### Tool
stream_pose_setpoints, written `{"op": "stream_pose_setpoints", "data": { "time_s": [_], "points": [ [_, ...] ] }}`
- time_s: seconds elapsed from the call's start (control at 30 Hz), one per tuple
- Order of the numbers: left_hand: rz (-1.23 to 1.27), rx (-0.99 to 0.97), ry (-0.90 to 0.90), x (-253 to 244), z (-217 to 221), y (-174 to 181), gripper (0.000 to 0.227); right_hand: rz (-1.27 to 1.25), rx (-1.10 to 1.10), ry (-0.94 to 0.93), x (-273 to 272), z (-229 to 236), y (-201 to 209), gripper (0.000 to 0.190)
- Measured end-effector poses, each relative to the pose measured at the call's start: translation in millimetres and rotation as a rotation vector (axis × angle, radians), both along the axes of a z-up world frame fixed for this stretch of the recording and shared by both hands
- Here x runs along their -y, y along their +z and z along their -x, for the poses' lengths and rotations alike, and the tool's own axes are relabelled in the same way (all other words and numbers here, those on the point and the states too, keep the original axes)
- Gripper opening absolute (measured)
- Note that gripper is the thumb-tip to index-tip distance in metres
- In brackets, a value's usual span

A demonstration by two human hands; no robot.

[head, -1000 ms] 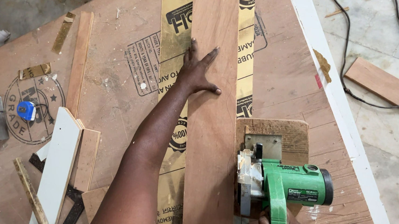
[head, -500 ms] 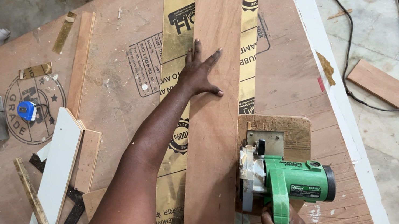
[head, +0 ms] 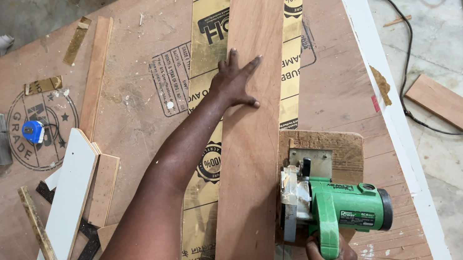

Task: The person measures and marks a piece of wood using a ruler and pencil, then uses a circular saw to cut the wood along the marked line. They repeat this process with another piece of wood, ensuring precise cuts.

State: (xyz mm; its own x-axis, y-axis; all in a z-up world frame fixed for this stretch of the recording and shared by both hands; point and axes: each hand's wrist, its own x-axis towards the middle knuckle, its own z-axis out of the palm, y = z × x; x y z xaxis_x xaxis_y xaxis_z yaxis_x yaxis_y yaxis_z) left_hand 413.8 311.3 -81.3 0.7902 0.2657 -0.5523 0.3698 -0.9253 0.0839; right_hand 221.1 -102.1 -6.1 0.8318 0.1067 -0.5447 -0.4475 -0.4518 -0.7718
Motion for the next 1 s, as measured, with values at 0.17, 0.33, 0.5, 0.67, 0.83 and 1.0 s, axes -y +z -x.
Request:
{"op": "stream_pose_setpoints", "data": {
  "time_s": [0.17, 0.33, 0.5, 0.67, 0.83, 1.0],
  "points": [
    [-0.067, -0.055, 0.012, 3.6, -16.4, 1.0, 0.133, -0.014, 0.051, 0.019, -3.8, -6.1, -1.4, 0.008],
    [-0.129, -0.014, -0.019, 3.0, -32.7, -2.5, 0.139, -0.024, 0.048, 0.026, -6.9, -11.8, -0.5, 0.007],
    [-0.094, -0.160, 0.065, 5.9, -43.8, 18.2, 0.144, -0.010, 0.033, 0.022, -10.6, -17.9, -0.4, 0.007],
    [-0.112, -0.141, -0.014, -1.7, -53.4, 15.8, 0.150, -0.031, 0.046, 0.017, -15.0, -25.0, 1.0, 0.006],
    [-0.086, -0.090, -0.128, -13.5, -54.5, 6.2, 0.157, -0.025, 0.088, 0.015, -21.6, -33.6, -0.9, 0.009],
    [-0.059, -0.141, -0.153, -14.4, -64.6, 9.1, 0.163, -0.031, 0.073, -0.001, -26.8, -43.3, -6.2, 0.009]
  ]
}}
